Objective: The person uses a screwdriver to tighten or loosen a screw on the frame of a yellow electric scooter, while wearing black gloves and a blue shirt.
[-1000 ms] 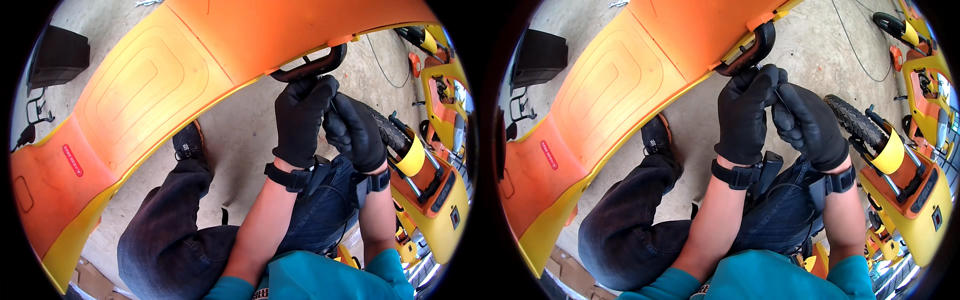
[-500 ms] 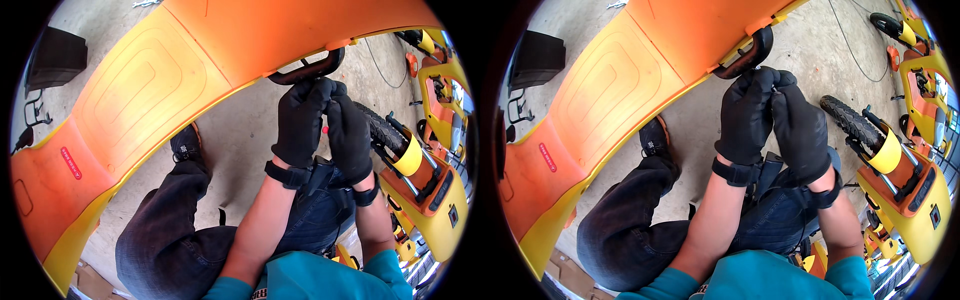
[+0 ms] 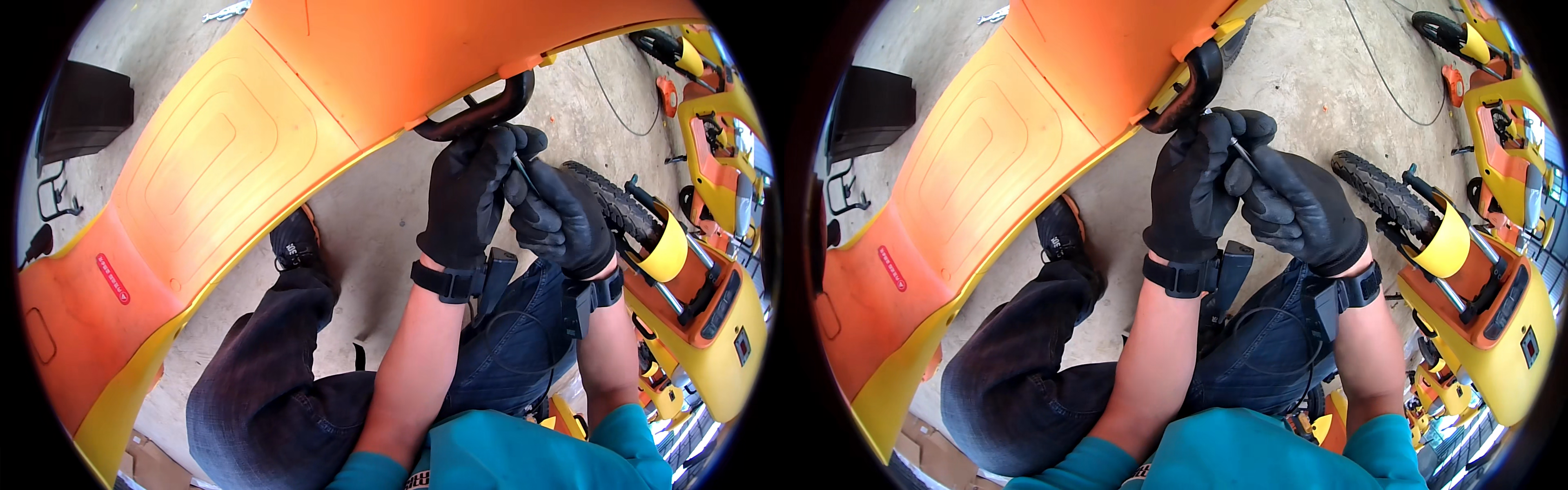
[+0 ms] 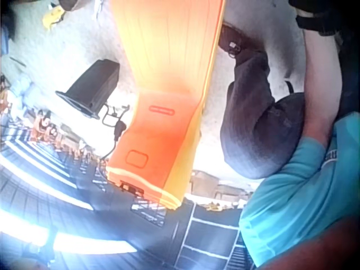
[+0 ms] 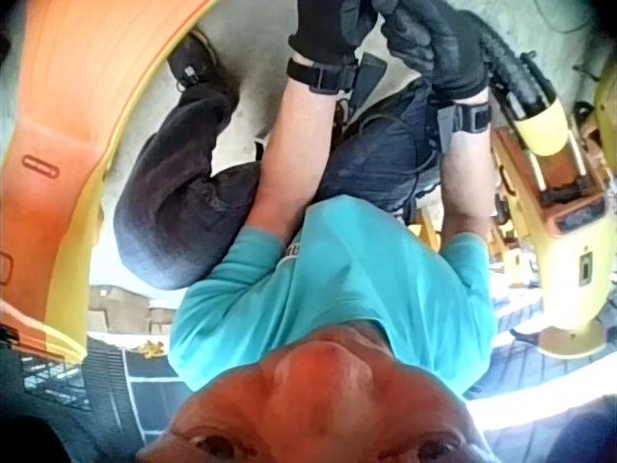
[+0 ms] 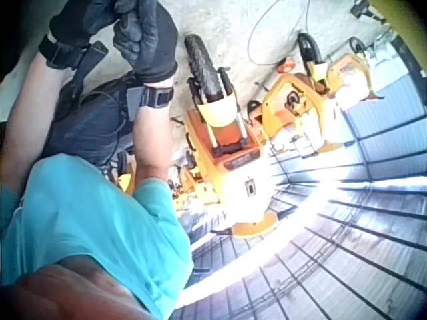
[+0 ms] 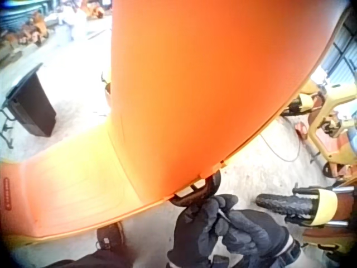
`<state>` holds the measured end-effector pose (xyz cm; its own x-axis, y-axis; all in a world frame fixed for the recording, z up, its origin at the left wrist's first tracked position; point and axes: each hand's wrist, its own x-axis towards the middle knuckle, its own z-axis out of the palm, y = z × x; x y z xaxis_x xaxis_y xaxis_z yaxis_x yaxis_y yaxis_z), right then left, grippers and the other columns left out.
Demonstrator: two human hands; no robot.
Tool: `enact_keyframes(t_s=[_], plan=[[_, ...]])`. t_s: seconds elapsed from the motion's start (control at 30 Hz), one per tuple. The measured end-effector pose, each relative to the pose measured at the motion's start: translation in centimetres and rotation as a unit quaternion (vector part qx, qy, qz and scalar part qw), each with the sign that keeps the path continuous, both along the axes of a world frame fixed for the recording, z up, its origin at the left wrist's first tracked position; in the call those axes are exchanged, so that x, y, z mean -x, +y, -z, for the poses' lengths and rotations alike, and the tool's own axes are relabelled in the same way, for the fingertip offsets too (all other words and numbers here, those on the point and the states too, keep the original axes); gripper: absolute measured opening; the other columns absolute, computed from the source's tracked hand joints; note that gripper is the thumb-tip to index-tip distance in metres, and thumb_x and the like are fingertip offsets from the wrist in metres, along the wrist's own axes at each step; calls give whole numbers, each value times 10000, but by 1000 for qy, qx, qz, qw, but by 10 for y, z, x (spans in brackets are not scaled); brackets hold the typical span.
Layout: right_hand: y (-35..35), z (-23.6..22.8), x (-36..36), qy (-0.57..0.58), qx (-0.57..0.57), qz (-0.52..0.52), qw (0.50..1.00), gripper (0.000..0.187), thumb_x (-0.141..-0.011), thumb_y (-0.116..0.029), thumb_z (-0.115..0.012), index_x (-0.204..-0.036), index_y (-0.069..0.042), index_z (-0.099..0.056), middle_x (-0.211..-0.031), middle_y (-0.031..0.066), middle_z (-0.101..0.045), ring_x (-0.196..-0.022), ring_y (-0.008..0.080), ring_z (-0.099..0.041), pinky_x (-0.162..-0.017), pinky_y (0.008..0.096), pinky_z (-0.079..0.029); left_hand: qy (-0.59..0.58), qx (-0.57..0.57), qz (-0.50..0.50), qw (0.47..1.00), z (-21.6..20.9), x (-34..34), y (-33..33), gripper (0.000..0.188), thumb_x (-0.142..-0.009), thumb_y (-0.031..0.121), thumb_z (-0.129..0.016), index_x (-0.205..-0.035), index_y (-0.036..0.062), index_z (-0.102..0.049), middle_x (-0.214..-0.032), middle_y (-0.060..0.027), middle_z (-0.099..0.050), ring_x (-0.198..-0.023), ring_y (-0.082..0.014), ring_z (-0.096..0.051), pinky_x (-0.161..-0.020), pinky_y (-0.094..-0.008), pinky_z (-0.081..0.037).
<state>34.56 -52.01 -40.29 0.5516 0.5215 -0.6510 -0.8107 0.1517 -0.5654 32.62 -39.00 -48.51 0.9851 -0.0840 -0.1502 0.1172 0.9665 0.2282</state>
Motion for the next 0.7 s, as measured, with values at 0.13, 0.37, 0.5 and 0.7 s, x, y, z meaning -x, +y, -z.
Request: enact_keyframes(t_s=[0.13, 0.37, 0.5, 0.7], plan=[[10, 9, 5, -425, 228, -103, 870, 307, -1015, -249, -411, -940, -7, -584, -627, -24, -446, -519, 57, -362, -474, 196, -294, 89, -114, -41, 989, -19, 4, -1, 244, -938, 203, -603, -1019, -26, -619, -993, -156, -677, -794, -127, -644, -678, -218, -494], [17, 4, 14, -368, 367, -88, 850, 210, -968, -185, -490, -985, -5, -598, -670, 54, -562, -587, 163, -523, -576, 280, -435, 201, -237, -10, 950, -49, 3, -1, 208, -916, 161, -620, -968, -39, -639, -886, -116, -698, -828, -162, -660, -772, -269, -512], [35, 5, 25, -549, 528, -102, 639, 165, -930, -126, -524, -1035, -27, -604, -687, 171, -607, -614, 314, -613, -561, 372, -469, 115, -105, -16, 988, -31, 0, -5, 229, -921, 209, -623, -949, -17, -645, -885, -94, -685, -811, -136, -638, -764, -269, -504], [23, 8, 21, -310, 403, -48, 860, 231, -980, -233, -480, -1021, -33, -589, -604, 55, -565, -475, 159, -525, -451, 286, -394, -9, -21, -2, 1000, -3, -2, -3, 250, -954, 236, -572, -1015, -2, -622, -1024, -164, -667, -923, -197, -638, -826, -328, -515]])
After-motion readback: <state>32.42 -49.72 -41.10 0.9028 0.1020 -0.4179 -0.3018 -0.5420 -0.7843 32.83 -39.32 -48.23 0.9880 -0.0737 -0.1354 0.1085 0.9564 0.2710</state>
